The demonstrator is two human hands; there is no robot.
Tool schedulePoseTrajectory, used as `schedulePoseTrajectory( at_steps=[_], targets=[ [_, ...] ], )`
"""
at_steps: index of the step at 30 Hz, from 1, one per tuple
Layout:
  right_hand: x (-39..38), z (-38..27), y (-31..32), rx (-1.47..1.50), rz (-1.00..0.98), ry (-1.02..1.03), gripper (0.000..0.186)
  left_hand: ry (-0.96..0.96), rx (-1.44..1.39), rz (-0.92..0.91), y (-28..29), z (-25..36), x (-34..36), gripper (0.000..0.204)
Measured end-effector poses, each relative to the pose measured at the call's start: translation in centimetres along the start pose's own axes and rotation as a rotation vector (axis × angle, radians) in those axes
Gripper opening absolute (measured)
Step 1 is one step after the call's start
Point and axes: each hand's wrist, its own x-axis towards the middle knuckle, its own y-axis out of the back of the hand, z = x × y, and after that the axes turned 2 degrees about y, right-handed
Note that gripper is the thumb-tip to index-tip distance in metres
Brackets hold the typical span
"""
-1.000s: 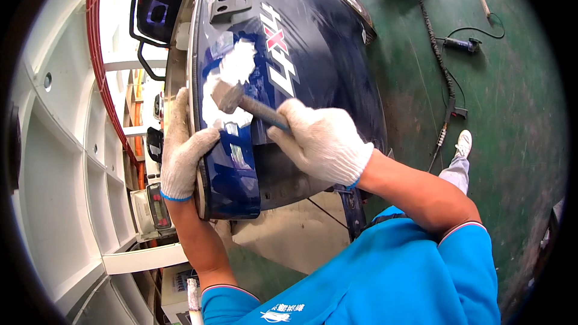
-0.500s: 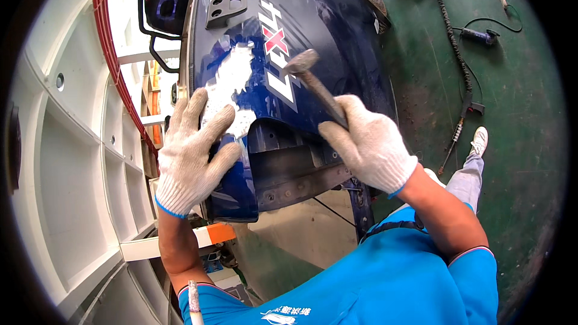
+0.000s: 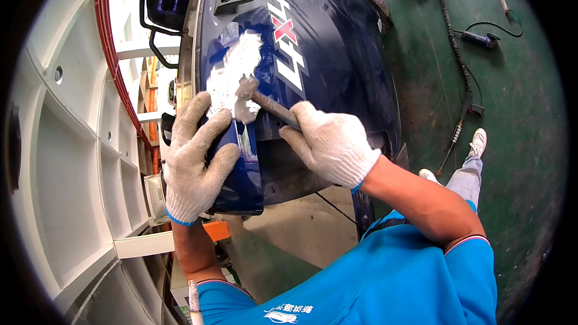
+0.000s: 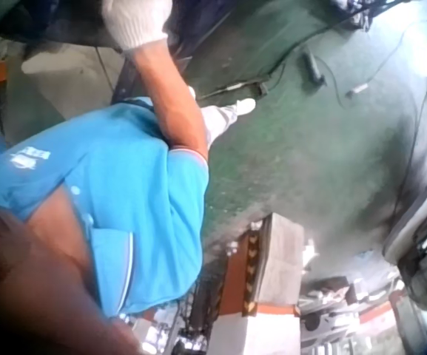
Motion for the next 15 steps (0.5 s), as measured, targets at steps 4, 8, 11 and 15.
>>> schedulePoseTrajectory(
  at_steps=[4, 8, 11, 15],
  targets=[
    [0.4, -0.6, 0.9, 0.032, 0.042, 0.033, 0.028, 0.022, -0.039, 0.027, -0.3, -0.1, -0.2, 0.045],
    [0.5, -1.0, 0.8, 0.082, 0.167, 0.067, 0.028, 0.018, -0.059, 0.040, -0.2, 0.0, 0.2, 0.045],
    [0.5, -0.2, 0.5, -0.045, -0.023, -0.028, 0.027, 0.003, -0.050, 0.047, -0.4, -0.5, 0.1, 0.045],
    [0.5, -1.1, 1.0, 0.122, 0.139, 0.036, 0.029, 0.019, -0.084, 0.069, -0.6, -0.7, -0.1, 0.043]
  ],
)
